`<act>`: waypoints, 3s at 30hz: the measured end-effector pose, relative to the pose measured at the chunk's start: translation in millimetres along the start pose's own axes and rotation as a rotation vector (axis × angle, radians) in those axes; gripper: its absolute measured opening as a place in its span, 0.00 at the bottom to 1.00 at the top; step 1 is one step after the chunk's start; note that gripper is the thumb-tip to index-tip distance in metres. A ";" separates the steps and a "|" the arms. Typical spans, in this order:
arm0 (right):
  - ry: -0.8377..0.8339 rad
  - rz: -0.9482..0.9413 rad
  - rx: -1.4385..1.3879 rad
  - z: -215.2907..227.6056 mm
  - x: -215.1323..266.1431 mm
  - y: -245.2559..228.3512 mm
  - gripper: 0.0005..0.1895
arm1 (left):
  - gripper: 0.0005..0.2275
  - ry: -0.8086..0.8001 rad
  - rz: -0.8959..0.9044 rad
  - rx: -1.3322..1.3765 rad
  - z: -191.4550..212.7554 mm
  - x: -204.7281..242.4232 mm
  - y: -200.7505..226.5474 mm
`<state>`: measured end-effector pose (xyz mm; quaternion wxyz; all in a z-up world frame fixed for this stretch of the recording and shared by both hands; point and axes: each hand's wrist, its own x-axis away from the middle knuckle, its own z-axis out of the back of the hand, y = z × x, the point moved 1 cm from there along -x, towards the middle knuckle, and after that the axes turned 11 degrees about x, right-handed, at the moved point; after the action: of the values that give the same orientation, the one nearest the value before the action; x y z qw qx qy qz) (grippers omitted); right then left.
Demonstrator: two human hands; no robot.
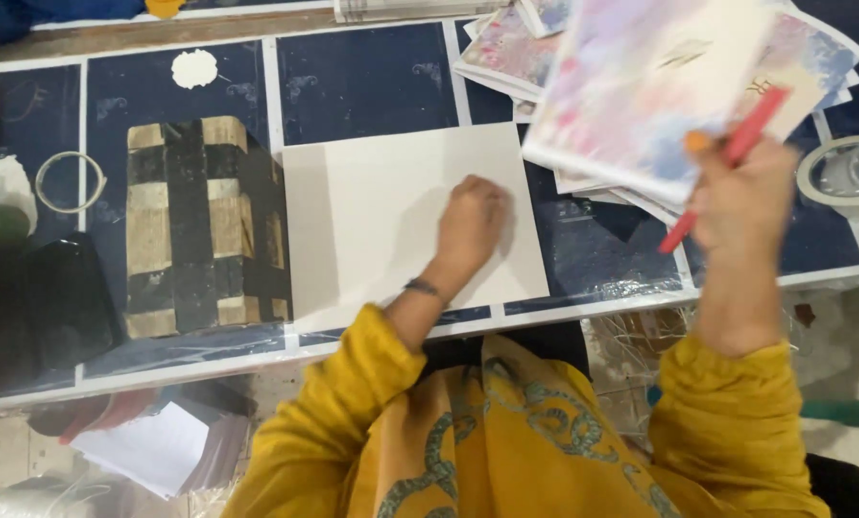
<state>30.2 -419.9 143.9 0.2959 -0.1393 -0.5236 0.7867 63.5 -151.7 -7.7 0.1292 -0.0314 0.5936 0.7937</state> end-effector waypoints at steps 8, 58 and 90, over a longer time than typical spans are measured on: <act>0.108 0.296 0.173 46.4 24.3 12.6 0.05 | 0.12 0.048 0.089 -0.409 -61.9 -10.9 11.7; -0.684 0.830 0.856 -196.2 182.0 -9.8 0.37 | 0.28 0.071 0.137 -0.471 149.3 76.7 -11.0; -0.895 1.367 0.720 -135.9 193.4 67.0 0.21 | 0.27 0.014 0.205 -0.783 142.3 73.6 -12.2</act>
<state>-71.4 -219.4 44.6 -0.4443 0.0007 -0.1137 0.8886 10.2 -1.0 7.7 0.0239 -0.0243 0.2471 0.9684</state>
